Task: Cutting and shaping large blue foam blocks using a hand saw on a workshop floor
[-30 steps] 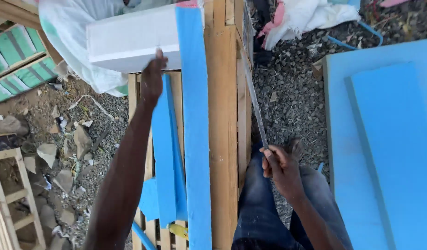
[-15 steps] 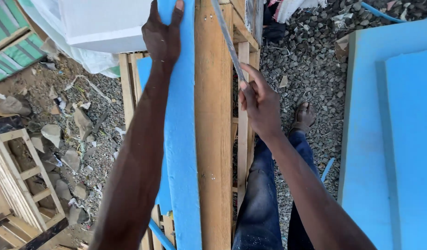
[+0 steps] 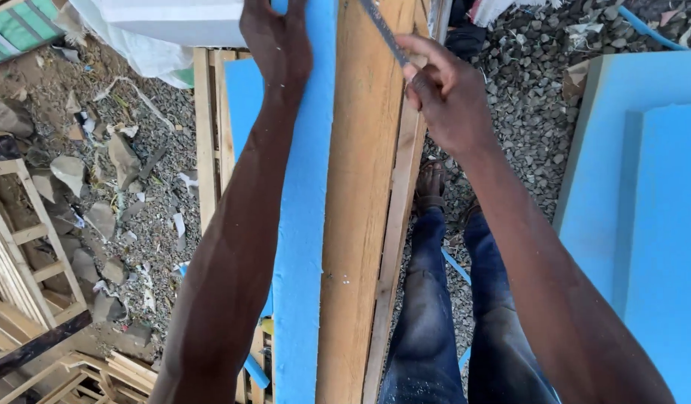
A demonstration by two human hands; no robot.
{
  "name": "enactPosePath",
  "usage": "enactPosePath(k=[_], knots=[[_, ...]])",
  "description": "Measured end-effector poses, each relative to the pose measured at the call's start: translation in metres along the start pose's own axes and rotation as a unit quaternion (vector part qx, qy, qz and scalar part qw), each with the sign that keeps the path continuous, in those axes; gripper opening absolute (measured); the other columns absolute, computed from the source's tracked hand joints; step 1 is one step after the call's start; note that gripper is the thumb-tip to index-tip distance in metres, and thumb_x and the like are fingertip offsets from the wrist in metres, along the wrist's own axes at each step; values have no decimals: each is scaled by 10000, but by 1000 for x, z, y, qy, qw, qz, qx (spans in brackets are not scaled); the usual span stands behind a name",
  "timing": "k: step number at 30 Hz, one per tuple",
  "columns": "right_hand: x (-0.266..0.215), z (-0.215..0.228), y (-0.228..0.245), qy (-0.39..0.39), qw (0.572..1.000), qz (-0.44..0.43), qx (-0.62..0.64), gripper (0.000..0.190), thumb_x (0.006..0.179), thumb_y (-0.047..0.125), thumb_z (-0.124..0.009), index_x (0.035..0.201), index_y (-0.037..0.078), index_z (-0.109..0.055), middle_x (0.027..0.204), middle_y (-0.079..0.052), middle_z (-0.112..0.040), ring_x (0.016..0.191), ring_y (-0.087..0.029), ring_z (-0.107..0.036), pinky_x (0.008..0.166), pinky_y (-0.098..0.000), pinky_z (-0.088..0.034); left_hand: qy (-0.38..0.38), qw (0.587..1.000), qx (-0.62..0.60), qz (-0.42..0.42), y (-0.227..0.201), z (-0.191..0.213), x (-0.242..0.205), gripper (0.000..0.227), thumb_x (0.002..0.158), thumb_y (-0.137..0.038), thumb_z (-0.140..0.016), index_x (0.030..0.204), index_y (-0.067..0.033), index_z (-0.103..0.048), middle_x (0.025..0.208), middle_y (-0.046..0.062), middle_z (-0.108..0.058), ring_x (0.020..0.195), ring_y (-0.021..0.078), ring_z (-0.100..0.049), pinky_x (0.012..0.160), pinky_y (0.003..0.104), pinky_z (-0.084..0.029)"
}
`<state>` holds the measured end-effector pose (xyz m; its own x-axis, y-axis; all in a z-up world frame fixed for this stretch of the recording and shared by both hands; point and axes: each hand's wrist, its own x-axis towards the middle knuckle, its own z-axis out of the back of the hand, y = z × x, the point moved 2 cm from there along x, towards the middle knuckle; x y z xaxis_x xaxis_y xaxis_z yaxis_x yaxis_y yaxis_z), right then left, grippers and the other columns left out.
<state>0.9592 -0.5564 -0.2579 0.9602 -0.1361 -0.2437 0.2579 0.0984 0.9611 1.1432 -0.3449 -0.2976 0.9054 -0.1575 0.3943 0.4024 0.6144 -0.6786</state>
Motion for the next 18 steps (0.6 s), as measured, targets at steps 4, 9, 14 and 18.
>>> enactPosePath(k=[4,9,14,18], knots=[[-43,6,4,30,999,3,31,486,1163,336,-446,1524,24,-542,705,-29,-615,432,-82,-517,320,-165,-457,-20,998,-13,56,18,-2,-1,559,909,-372,-765,761,-164,-267,703,-4,-278,704,171,-261,629,417,-229],[-33,9,-12,18,999,-5,28,378,1180,142,-502,1548,83,-569,732,-22,-614,465,-71,-435,373,-180,-319,-1,995,-21,100,15,1,-1,563,899,-318,-808,786,-186,-272,777,-27,-260,756,168,-261,659,398,-271],[-25,14,-3,42,999,0,13,385,1167,172,-515,1544,112,-573,747,-53,-642,526,-108,-546,406,-221,-378,2,996,-90,30,19,5,-1,543,905,-147,-732,808,-221,-203,780,-42,-183,790,146,-171,676,420,-169],[-66,22,-15,61,997,-26,45,425,1152,190,-525,1569,111,-544,716,-18,-597,478,-77,-374,423,-227,-333,15,994,-105,-26,8,4,1,472,902,-78,-644,802,-209,-203,759,-49,-195,769,130,-161,661,424,-153]])
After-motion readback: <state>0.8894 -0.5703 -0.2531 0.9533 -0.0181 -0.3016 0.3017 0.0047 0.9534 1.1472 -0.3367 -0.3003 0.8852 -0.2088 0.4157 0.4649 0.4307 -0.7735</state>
